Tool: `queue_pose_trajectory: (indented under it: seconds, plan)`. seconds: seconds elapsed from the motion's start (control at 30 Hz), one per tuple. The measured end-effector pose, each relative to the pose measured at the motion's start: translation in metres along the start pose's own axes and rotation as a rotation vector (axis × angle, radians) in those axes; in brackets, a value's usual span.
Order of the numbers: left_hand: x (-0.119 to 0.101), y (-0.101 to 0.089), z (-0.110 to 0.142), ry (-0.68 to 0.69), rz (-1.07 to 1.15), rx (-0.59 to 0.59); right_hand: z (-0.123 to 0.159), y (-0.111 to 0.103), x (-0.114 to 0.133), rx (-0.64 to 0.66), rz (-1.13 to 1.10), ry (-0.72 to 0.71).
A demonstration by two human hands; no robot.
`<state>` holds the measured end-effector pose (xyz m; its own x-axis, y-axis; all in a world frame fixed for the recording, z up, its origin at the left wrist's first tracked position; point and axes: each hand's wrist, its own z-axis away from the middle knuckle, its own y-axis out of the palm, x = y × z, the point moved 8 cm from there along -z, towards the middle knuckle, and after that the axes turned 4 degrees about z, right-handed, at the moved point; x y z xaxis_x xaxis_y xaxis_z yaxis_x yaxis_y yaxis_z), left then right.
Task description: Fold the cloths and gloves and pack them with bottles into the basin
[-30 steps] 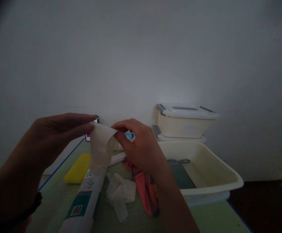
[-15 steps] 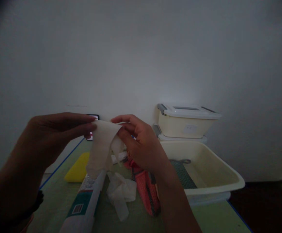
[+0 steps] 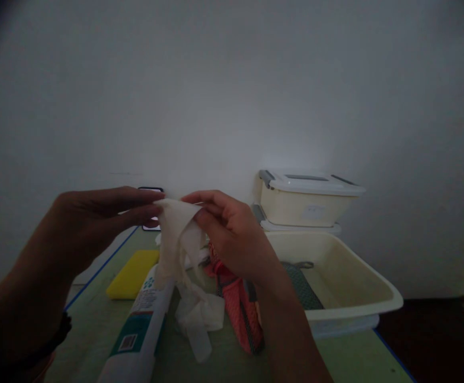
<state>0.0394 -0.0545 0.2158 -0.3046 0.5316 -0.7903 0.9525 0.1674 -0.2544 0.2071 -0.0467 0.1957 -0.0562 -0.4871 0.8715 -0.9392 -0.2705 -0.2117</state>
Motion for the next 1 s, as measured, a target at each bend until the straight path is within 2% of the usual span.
queue_pose_trajectory:
  seconds: [0.23,0.4,0.57,0.7,0.87,1.0]
  plan:
    - [0.000,0.002,0.000,0.022,0.041,0.056,0.000,0.001,-0.001,0.009,-0.003,0.018]
    - [0.007,0.009,-0.002,0.024,0.169,0.125,-0.001,0.001,-0.002,0.002,-0.014,0.012]
    - [0.009,0.006,-0.002,0.045,0.193,0.081,-0.003,-0.001,-0.004,-0.010,0.000,-0.018]
    - [0.012,0.005,-0.001,0.009,0.216,0.060,-0.004,-0.002,-0.005,-0.015,0.131,-0.043]
    - [0.014,0.006,-0.001,-0.010,0.185,0.057,-0.003,-0.006,0.002,-0.071,0.379,-0.089]
    - [0.019,0.009,-0.001,-0.040,0.250,0.074,-0.002,-0.006,0.008,-0.120,0.497,-0.116]
